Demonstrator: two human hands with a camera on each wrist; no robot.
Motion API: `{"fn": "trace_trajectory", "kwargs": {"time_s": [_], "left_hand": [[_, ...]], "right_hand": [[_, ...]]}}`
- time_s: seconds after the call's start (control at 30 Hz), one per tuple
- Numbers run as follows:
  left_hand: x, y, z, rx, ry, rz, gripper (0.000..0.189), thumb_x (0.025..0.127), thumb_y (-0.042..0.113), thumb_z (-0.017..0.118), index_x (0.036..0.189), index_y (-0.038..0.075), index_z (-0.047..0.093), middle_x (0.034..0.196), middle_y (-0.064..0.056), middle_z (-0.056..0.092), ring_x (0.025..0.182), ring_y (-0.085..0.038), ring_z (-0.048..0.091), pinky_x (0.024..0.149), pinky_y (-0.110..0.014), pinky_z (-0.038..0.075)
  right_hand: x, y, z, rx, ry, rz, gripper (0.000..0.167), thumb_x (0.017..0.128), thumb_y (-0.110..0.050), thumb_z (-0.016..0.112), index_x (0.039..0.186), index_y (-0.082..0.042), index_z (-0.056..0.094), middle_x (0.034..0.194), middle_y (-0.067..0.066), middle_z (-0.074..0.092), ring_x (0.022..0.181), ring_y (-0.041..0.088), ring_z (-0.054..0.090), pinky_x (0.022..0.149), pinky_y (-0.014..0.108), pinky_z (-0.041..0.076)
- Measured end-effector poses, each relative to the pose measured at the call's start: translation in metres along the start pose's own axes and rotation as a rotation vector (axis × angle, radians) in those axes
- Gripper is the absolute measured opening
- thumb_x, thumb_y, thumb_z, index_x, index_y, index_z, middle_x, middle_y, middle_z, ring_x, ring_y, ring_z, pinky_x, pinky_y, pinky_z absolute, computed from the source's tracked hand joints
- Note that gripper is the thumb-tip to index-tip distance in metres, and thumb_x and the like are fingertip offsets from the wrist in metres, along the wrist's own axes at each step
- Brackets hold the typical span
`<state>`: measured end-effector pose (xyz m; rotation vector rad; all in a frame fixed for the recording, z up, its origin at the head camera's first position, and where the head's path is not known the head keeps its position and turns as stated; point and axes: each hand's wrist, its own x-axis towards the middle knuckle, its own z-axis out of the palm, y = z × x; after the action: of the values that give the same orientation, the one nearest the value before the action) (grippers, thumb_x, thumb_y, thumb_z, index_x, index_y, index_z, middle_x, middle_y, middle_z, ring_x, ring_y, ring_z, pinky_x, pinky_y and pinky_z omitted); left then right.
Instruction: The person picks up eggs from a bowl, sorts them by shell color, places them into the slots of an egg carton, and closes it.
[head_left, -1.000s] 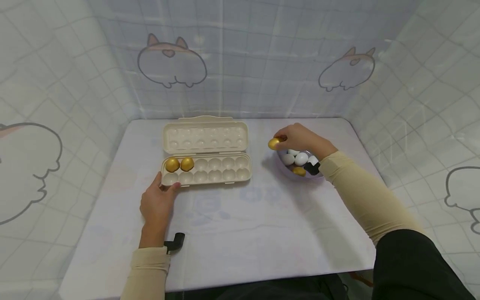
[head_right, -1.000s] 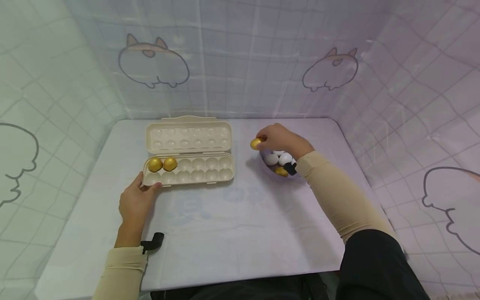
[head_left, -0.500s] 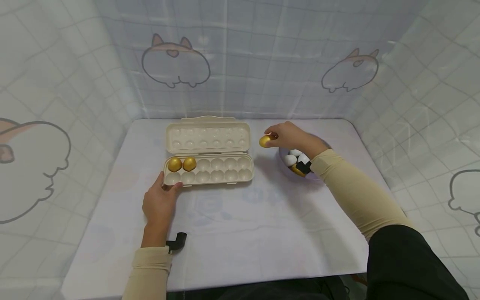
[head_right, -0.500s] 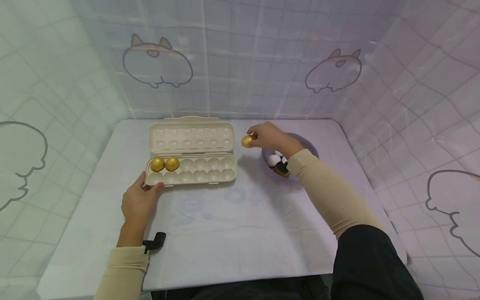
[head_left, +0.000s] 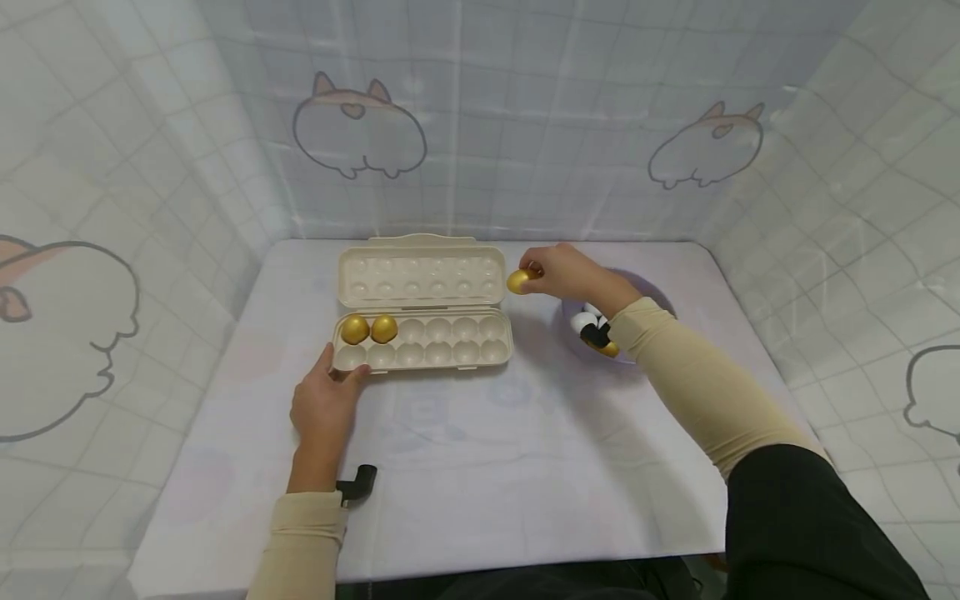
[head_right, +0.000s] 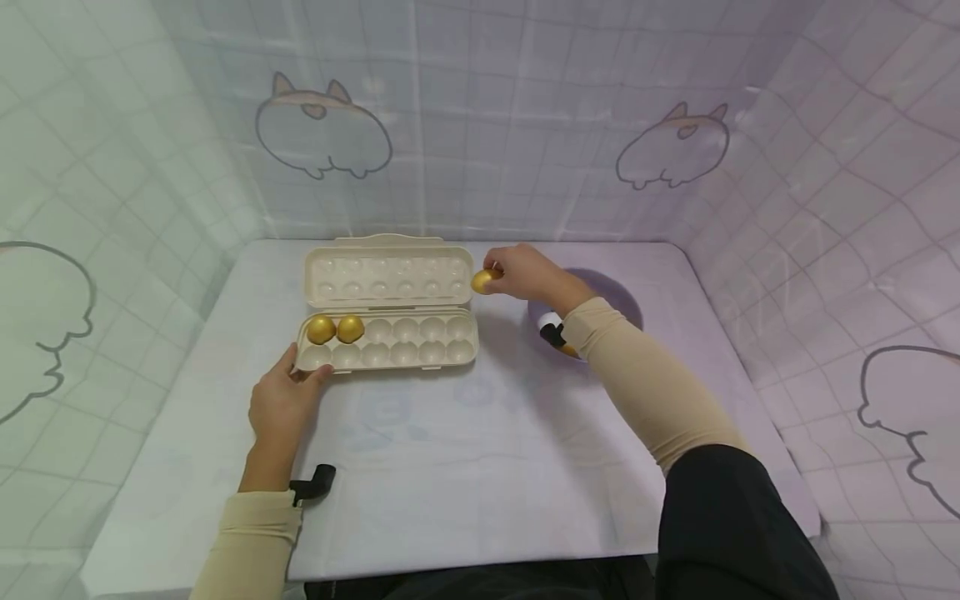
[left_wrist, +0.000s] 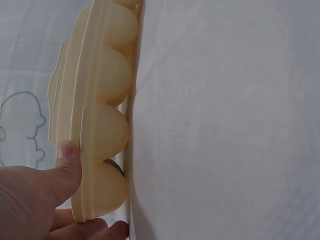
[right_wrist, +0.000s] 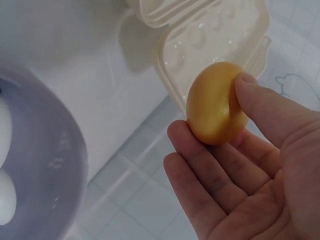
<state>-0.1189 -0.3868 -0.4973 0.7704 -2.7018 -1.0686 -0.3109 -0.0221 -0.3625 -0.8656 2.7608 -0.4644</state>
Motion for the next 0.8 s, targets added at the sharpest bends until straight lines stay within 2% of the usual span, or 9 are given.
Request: {"fn": "trace_trajectory", "kwargs": {"time_s": [0.5,0.8], "left_hand": [[-0.002,0.000,0.003,-0.018,0.038,0.020,0.086,0.095,0.043,0.079,0.165,0.019,0.036,0.151,-0.019,0.061,0.143,-0.043,0.056,0.113,-0.064,0.045],[-0.003,0.000,0.003,-0.008,0.021,0.000,0.087,0.096,0.045,0.078,0.166,0.021,0.034,0.152,-0.017,0.060,0.145,-0.042,0.055,0.114,-0.064,0.044]], "right_hand": [[0.018,-0.012,0.010,0.006,0.011,-0.060,0.034,0.100,-0.032,0.074,0.123,-0.009,0.071,0.120,0.011,0.078,0.112,0.027,0.070,0.098,0.043,0.055],[0.022,-0.026,0.016,0.004,0.029,-0.109,0.032,0.099,-0.028,0.075,0.122,-0.006,0.071,0.117,0.013,0.078,0.106,0.028,0.071,0.095,0.043,0.056]]}}
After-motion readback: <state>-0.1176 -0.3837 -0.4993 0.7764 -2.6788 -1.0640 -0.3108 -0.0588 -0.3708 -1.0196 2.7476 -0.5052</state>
